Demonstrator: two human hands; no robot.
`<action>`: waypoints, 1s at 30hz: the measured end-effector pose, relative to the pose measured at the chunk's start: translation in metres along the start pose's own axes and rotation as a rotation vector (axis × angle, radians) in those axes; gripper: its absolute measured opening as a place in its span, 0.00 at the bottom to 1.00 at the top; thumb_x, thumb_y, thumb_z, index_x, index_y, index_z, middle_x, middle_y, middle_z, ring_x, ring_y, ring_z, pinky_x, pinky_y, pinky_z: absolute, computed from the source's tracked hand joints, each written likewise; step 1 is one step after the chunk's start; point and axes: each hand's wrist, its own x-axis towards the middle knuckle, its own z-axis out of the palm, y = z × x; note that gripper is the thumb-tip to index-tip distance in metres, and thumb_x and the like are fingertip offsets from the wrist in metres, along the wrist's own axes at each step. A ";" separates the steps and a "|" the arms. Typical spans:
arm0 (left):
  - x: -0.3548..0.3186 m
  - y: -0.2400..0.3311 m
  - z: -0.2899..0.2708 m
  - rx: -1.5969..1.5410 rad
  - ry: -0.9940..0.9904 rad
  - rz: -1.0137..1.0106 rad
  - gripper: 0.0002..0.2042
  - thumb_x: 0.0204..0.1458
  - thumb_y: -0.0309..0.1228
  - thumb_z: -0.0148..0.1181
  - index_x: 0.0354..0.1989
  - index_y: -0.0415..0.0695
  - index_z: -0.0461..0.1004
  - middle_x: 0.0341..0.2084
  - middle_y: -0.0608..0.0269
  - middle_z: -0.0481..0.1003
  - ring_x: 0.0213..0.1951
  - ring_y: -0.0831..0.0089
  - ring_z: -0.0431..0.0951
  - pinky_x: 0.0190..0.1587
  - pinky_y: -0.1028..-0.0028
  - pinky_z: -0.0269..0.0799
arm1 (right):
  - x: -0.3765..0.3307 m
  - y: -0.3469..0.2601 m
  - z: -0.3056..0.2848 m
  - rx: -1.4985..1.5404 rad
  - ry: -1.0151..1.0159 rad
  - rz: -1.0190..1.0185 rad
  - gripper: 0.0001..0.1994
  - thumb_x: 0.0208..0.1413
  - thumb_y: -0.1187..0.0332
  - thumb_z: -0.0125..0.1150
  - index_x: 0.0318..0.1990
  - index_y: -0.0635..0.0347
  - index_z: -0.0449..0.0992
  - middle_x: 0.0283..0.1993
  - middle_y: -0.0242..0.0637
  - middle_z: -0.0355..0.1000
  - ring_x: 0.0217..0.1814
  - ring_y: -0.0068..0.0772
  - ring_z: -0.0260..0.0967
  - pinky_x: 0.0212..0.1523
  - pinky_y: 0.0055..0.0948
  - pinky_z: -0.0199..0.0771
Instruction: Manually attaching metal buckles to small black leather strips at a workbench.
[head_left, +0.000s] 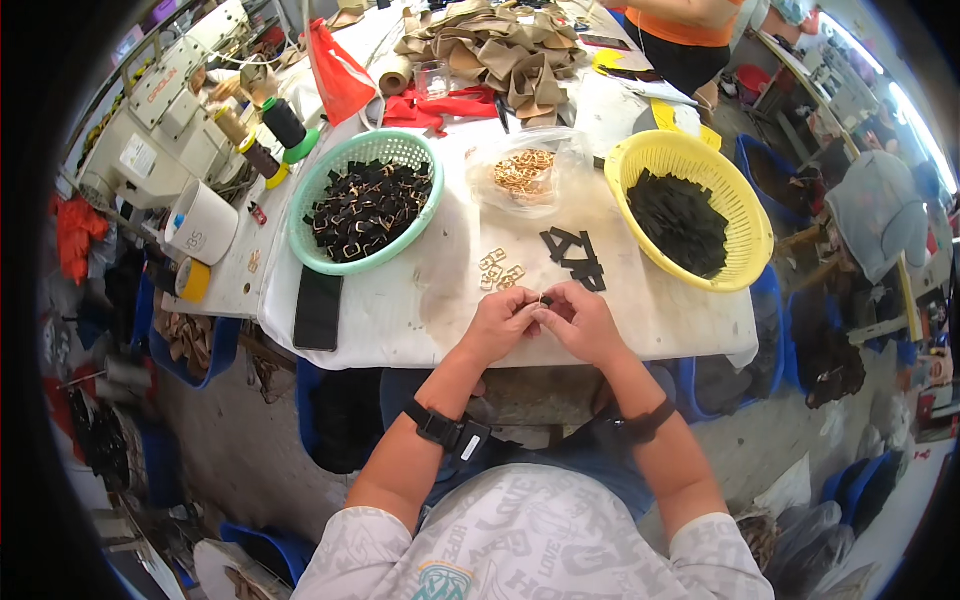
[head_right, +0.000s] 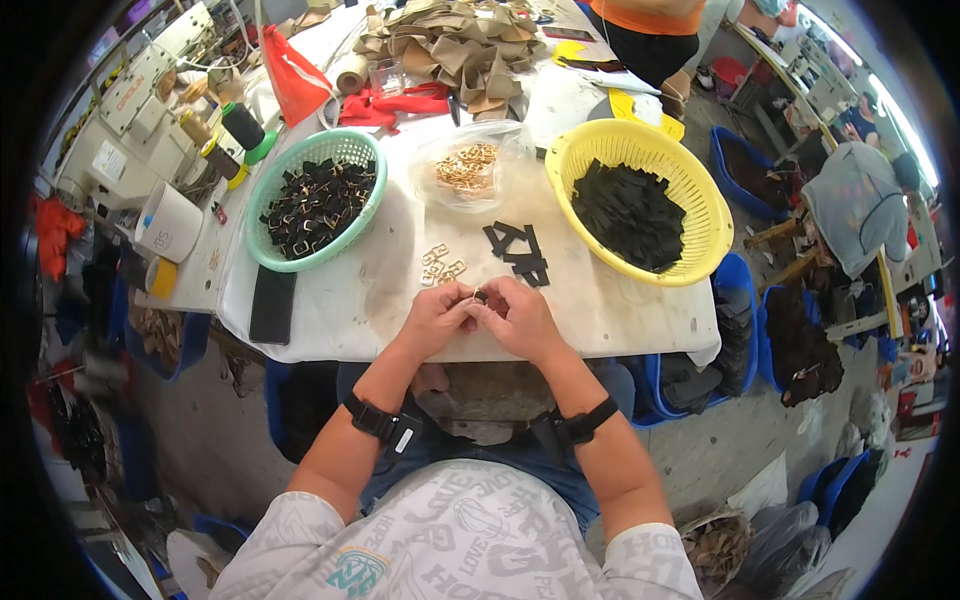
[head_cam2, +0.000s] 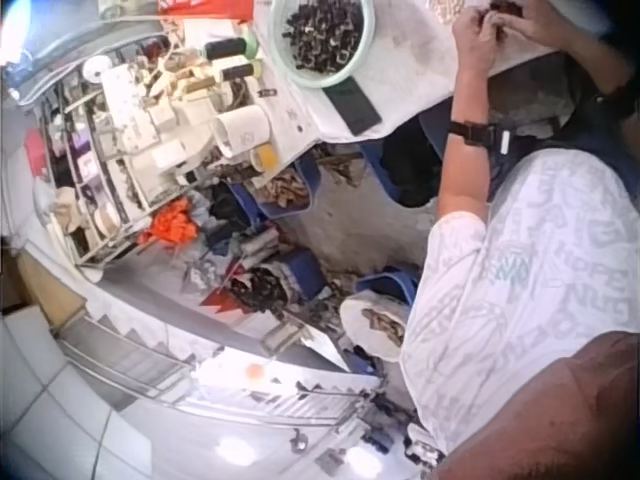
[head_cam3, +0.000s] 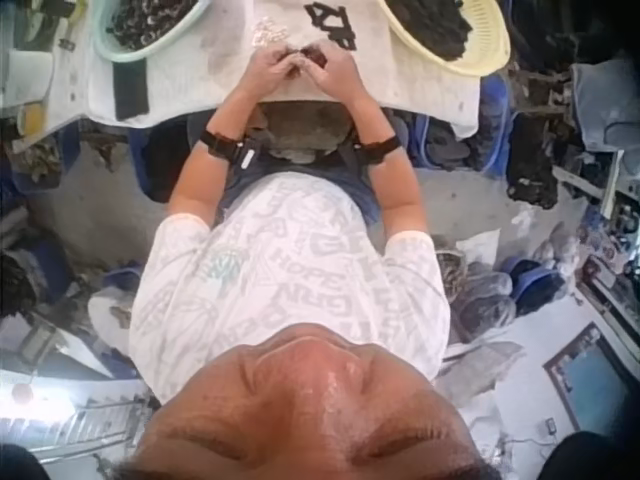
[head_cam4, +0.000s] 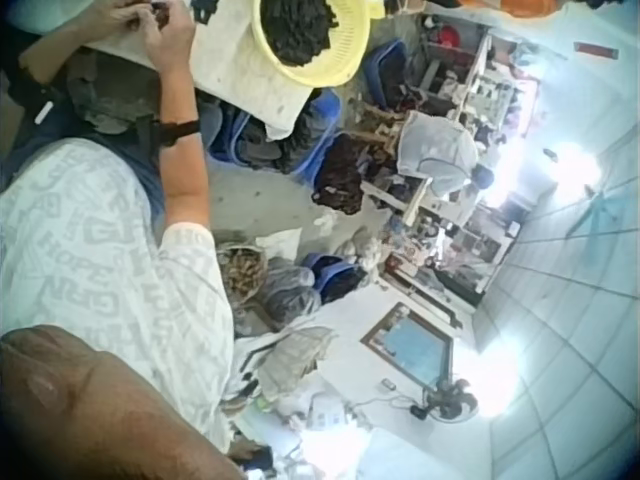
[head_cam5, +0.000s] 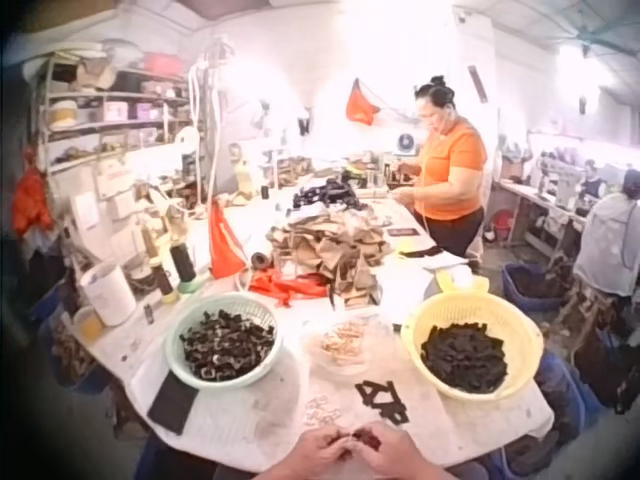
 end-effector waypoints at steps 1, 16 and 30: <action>-0.001 0.001 -0.001 0.015 -0.003 0.006 0.06 0.60 0.26 0.55 0.39 0.37 0.76 0.25 0.67 0.76 0.26 0.81 0.75 0.30 0.79 0.72 | 0.001 -0.003 -0.001 0.016 -0.005 0.008 0.14 0.52 0.63 0.69 0.37 0.66 0.75 0.26 0.39 0.73 0.26 0.28 0.72 0.28 0.27 0.72; -0.007 -0.002 0.000 0.173 -0.010 0.092 0.08 0.60 0.27 0.56 0.32 0.35 0.75 0.22 0.67 0.75 0.25 0.82 0.74 0.28 0.80 0.70 | 0.003 0.003 0.001 -0.285 0.065 -0.253 0.20 0.49 0.52 0.65 0.22 0.61 0.70 0.22 0.43 0.70 0.24 0.50 0.71 0.25 0.41 0.69; -0.006 0.001 0.004 0.158 -0.081 0.158 0.05 0.58 0.20 0.54 0.33 0.35 0.77 0.23 0.64 0.76 0.26 0.79 0.76 0.30 0.79 0.72 | 0.006 0.005 0.000 -0.279 0.068 -0.223 0.18 0.48 0.58 0.65 0.16 0.60 0.70 0.17 0.43 0.68 0.19 0.47 0.69 0.21 0.38 0.67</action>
